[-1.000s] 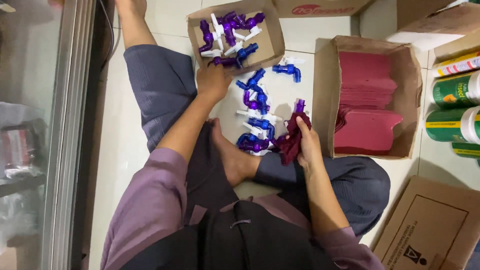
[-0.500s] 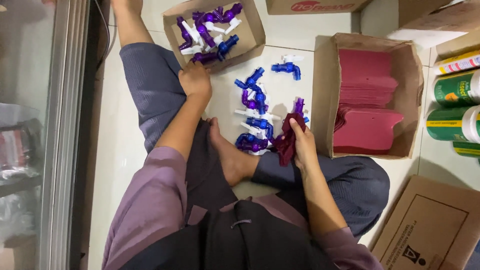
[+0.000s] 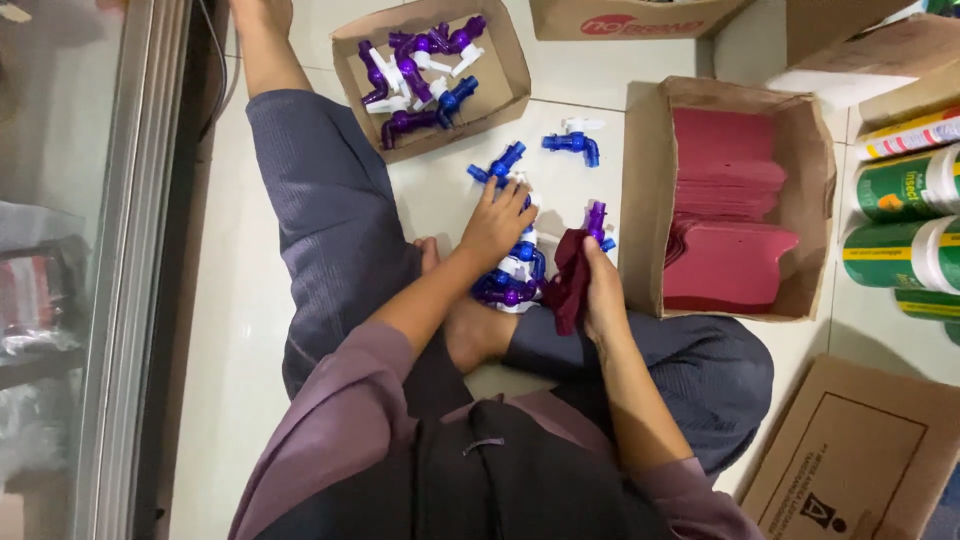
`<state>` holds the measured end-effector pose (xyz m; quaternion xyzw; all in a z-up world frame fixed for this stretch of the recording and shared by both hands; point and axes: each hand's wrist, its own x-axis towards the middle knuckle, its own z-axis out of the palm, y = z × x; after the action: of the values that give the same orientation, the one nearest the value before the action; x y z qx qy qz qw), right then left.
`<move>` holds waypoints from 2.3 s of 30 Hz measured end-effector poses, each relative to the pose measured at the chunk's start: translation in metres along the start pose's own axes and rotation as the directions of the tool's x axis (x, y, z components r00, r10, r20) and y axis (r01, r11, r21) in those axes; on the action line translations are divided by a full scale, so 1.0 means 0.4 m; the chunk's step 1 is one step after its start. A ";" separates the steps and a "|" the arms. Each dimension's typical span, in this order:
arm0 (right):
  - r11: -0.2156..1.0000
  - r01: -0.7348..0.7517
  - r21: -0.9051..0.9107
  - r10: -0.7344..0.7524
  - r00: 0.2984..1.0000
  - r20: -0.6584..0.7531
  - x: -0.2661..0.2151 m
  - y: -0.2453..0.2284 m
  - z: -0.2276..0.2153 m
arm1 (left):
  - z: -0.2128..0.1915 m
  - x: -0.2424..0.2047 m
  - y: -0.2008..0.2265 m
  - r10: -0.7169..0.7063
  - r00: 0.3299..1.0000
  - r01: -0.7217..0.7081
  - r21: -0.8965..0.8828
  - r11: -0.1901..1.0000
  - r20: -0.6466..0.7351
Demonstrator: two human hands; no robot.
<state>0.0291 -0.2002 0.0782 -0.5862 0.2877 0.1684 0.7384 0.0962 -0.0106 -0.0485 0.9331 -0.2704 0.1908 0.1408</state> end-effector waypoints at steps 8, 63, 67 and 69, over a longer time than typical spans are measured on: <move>0.928 0.296 -0.224 -0.306 0.952 -0.011 0.021 0.002 0.044 | -0.292 0.027 0.138 -0.662 0.746 0.614 -0.459 0.642 0.072; 0.228 0.769 -0.597 -0.637 0.581 0.506 -0.204 -0.044 0.156 | -0.433 -0.054 0.173 -0.690 0.300 0.049 -0.732 -0.679 0.659; 0.297 0.798 -0.525 -0.792 0.513 0.331 -0.217 -0.103 0.151 | -0.434 -0.085 0.150 -0.733 0.312 0.193 -0.796 -0.574 0.604; 0.216 0.904 -0.368 -0.702 0.406 0.585 -0.234 -0.132 0.177 | -0.504 -0.046 0.183 -0.767 0.171 0.325 -0.771 -0.548 0.618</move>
<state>0.0034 -0.1371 0.1874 -0.8272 -0.2542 -0.0733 0.4958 -0.0153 0.0118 0.1341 0.4571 0.3638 -0.0069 0.8116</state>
